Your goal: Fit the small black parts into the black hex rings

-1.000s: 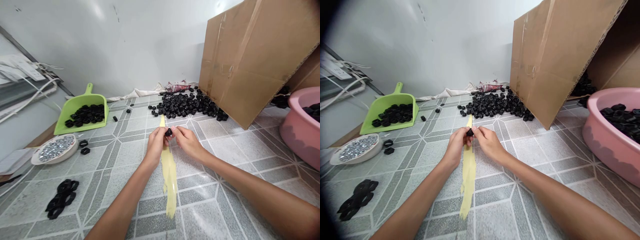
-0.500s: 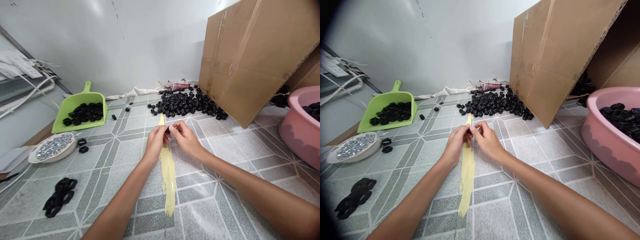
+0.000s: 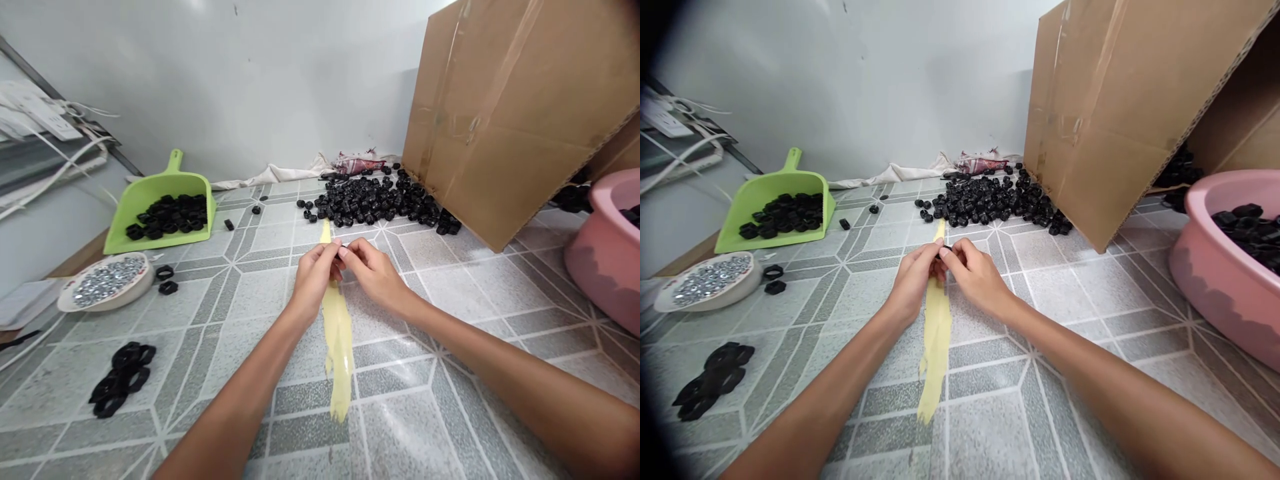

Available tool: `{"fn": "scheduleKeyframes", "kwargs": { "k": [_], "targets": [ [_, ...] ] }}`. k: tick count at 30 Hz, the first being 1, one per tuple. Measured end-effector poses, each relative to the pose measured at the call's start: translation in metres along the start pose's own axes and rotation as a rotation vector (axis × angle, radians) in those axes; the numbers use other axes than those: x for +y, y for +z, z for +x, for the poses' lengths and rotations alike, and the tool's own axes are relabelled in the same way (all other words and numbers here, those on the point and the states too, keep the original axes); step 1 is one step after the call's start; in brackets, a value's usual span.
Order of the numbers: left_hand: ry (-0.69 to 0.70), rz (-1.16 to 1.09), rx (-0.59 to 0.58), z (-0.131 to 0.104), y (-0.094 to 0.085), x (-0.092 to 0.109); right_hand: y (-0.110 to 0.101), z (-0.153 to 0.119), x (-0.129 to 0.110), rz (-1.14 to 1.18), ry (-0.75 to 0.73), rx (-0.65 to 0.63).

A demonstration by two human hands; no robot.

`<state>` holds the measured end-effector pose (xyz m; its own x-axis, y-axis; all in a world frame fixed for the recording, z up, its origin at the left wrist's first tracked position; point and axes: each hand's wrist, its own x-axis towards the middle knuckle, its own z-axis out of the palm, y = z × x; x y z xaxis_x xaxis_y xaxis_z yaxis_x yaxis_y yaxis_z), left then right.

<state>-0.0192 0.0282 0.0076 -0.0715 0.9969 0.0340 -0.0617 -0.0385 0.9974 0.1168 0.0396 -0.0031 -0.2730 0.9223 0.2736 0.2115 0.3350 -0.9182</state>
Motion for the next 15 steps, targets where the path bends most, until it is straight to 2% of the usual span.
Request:
{"fn": "scheduleKeyframes", "kwargs": {
  "k": [9,15],
  "targets": [
    [0.004,0.013,-0.132,0.0019,-0.0033,-0.0005,0.0000,0.0022,0.0051,0.078,0.089,0.026],
    [0.015,-0.016,-0.088,0.0025,-0.0006,-0.0022,-0.0005,0.0028,0.0041,0.072,0.070,0.043]
  ]
}}
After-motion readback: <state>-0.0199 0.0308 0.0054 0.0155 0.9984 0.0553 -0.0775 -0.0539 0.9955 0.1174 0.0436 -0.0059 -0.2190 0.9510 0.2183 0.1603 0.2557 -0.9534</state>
